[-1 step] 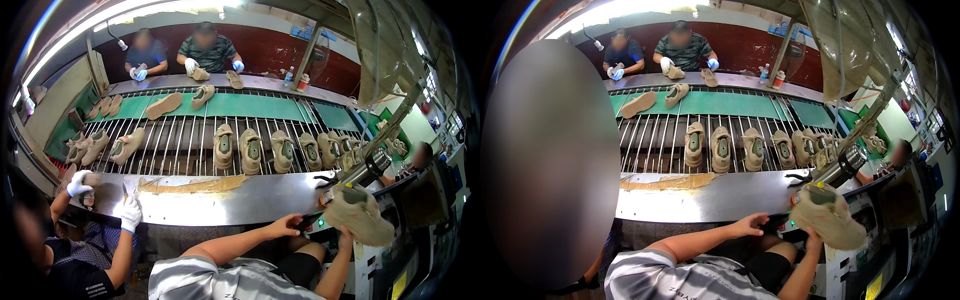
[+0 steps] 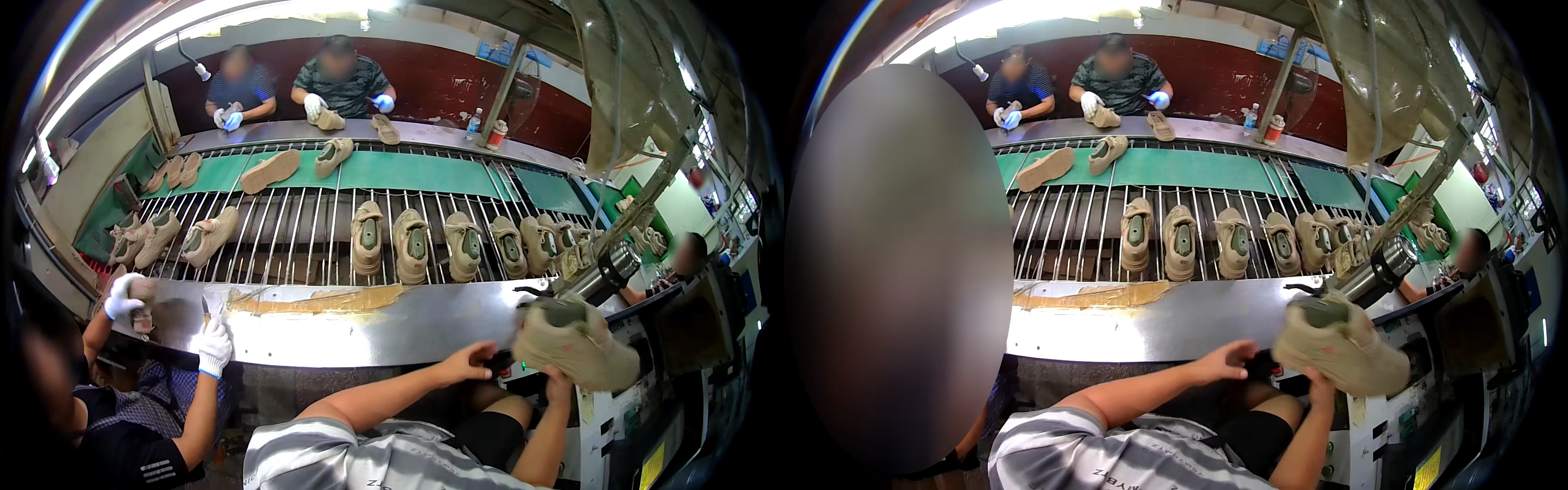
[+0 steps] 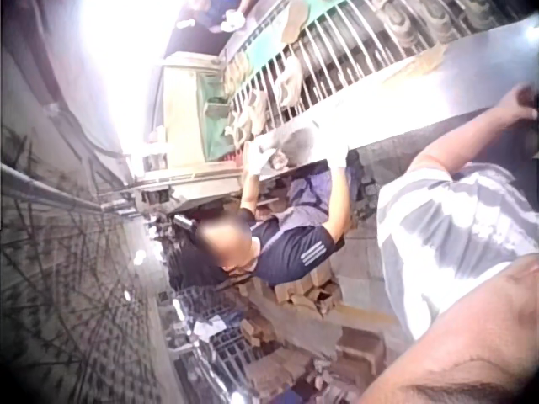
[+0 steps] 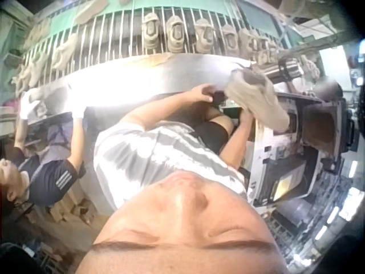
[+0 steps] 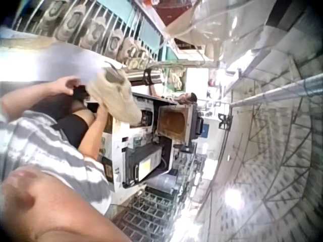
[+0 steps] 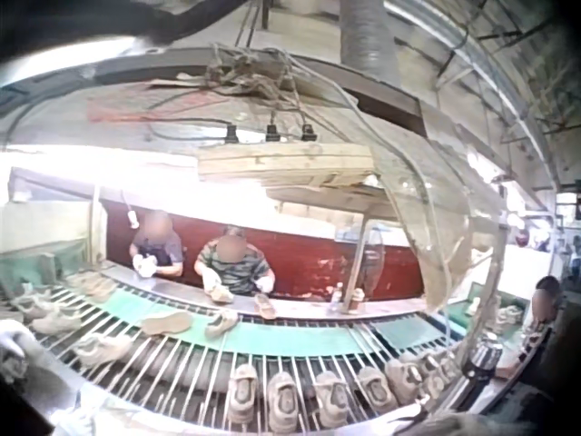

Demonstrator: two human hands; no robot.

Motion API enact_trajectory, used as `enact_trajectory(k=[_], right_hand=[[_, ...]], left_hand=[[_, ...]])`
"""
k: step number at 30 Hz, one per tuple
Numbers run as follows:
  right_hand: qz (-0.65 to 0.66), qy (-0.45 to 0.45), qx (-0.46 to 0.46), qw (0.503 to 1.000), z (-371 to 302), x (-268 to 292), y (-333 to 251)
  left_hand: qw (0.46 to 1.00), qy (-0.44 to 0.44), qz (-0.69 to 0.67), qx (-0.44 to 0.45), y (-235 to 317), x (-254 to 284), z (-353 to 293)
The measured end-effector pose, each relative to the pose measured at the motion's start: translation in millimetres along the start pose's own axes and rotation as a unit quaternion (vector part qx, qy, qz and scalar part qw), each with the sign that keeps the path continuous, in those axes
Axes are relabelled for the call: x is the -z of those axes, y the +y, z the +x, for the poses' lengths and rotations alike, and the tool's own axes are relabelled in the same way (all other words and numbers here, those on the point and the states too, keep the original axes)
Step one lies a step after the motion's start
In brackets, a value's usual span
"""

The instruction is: The person operates a sole-pressing machine in a footwear factory by placing a shoe upper and a sole into the machine, activating it with buttons, and then moving the pressed shoe onto a conveyor belt alongside several other workers.

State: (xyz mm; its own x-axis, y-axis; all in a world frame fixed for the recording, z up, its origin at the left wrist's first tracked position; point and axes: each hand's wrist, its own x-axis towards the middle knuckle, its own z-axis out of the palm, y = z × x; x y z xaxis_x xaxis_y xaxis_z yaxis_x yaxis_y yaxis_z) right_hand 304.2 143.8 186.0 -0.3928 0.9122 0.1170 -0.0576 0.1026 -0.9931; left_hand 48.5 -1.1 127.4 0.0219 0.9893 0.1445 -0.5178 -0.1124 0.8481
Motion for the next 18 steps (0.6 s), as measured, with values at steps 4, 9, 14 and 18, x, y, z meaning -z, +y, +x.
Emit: enact_trajectory(k=[4,9,14,18], right_hand=[[-0.158,-0.318,-0.058,0.933,6,-146,-67],[-0.040,-0.436,-0.043,0.898,18,-216,-60],[0.028,-0.216,-0.126,0.968,26,-206,31],[0.021,-0.182,-0.194,0.964,9,-218,77]], left_hand=[[0.992,0.079,-0.088,-0.040,74,39,-34],[0.930,0.287,-0.155,-0.171,138,87,-159],[0.772,0.588,0.179,-0.163,123,145,-268],[0.679,0.641,0.333,-0.131,81,175,-296]])
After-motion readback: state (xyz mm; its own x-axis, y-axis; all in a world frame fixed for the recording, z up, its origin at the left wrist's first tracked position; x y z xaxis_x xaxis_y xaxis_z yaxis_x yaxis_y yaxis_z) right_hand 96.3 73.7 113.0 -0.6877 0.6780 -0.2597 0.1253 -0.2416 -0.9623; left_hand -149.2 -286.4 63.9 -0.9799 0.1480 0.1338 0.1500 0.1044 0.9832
